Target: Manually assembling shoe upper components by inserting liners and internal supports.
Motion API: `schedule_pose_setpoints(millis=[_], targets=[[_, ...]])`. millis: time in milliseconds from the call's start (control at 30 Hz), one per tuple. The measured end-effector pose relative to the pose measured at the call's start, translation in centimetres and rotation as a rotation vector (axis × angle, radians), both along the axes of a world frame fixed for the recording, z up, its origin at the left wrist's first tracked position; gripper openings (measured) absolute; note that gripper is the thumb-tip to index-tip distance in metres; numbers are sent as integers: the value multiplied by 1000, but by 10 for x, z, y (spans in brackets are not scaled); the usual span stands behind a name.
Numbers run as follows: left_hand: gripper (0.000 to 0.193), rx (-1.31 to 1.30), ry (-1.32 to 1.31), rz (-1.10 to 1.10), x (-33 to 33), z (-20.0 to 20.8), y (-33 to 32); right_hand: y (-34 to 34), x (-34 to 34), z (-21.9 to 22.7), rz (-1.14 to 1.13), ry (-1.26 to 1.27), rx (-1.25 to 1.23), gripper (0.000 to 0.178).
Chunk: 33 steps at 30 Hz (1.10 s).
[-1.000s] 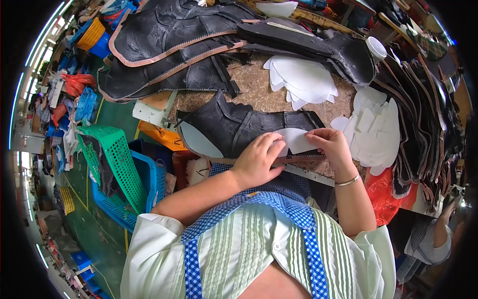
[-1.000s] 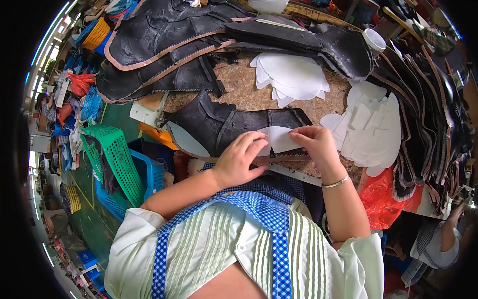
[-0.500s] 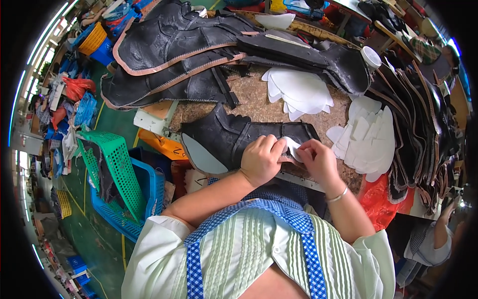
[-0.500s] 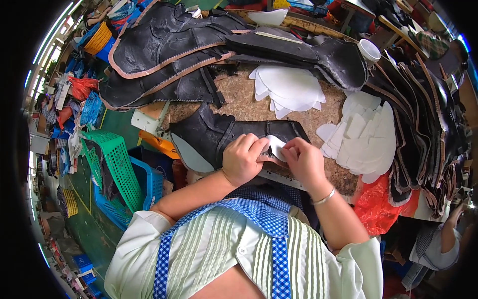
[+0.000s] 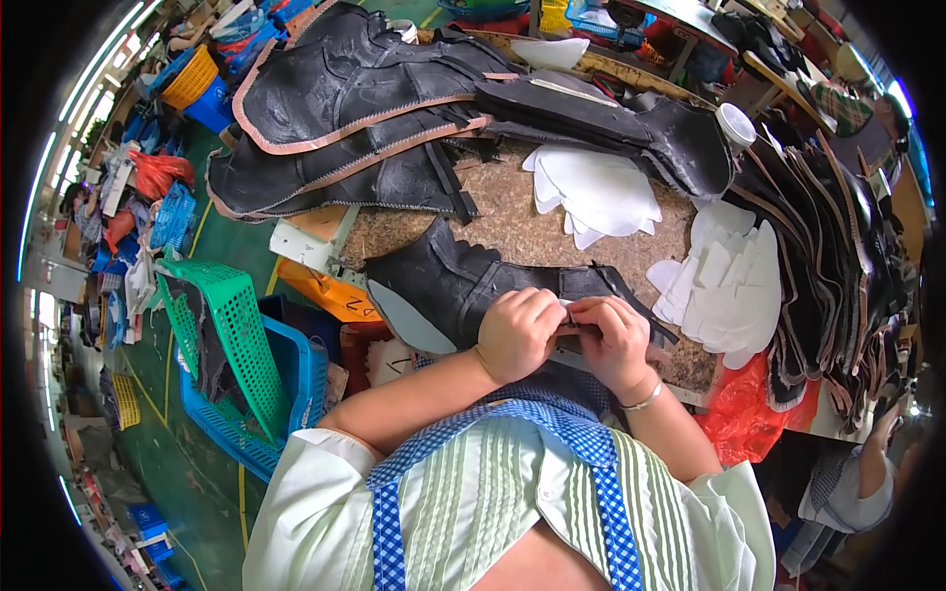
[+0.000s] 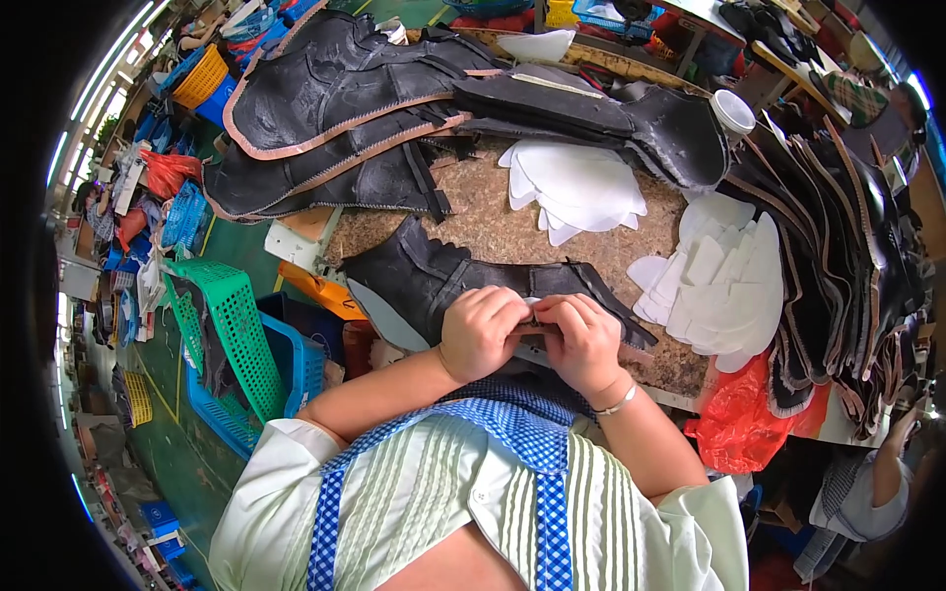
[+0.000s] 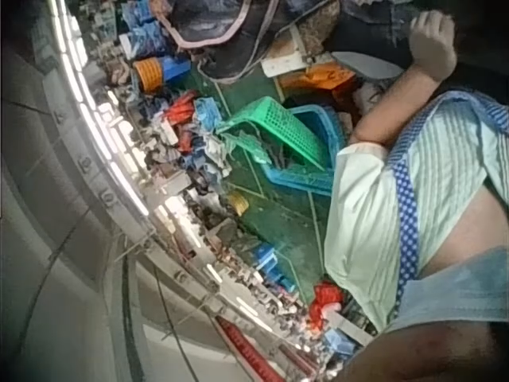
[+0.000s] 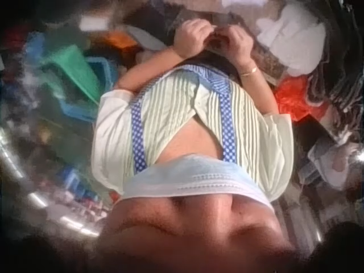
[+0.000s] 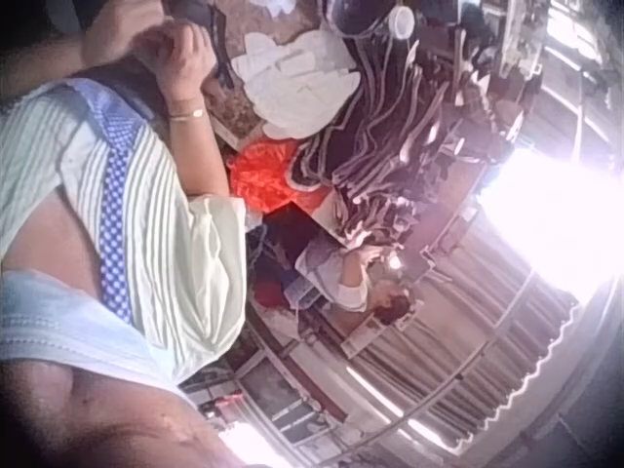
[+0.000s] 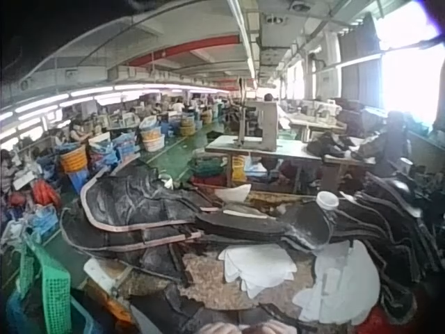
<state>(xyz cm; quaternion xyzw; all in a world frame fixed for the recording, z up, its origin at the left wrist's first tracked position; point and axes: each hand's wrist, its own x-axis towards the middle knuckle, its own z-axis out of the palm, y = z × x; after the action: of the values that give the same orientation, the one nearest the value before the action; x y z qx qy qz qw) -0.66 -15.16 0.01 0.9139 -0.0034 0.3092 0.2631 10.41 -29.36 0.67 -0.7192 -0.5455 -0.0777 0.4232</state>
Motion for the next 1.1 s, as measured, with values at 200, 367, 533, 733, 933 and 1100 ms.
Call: schedule_pose_setpoints(millis=[200, 367, 533, 733, 933, 1100], targets=[[12, 16, 210, -209, -3, -6, 20, -8, 4, 7, 215, 19, -320, 23], [12, 85, 170, -206, -18, -10, 15, -12, 10, 21, 331, 135, -375, 24], [10, 154, 196, -222, -23, -5, 9, -4, 32, 14, -184, 278, -324, 37], [8, 155, 182, -216, -22, -7, 8, 5, 42, -19, -272, 21, -226, 12], [17, 148, 246, -179, -23, -3, 5, -14, 43, -8, -70, -98, -316, 25], [17, 315, 317, -123, -15, 1, -5, -44, 70, -1, 194, 629, -344, 20]])
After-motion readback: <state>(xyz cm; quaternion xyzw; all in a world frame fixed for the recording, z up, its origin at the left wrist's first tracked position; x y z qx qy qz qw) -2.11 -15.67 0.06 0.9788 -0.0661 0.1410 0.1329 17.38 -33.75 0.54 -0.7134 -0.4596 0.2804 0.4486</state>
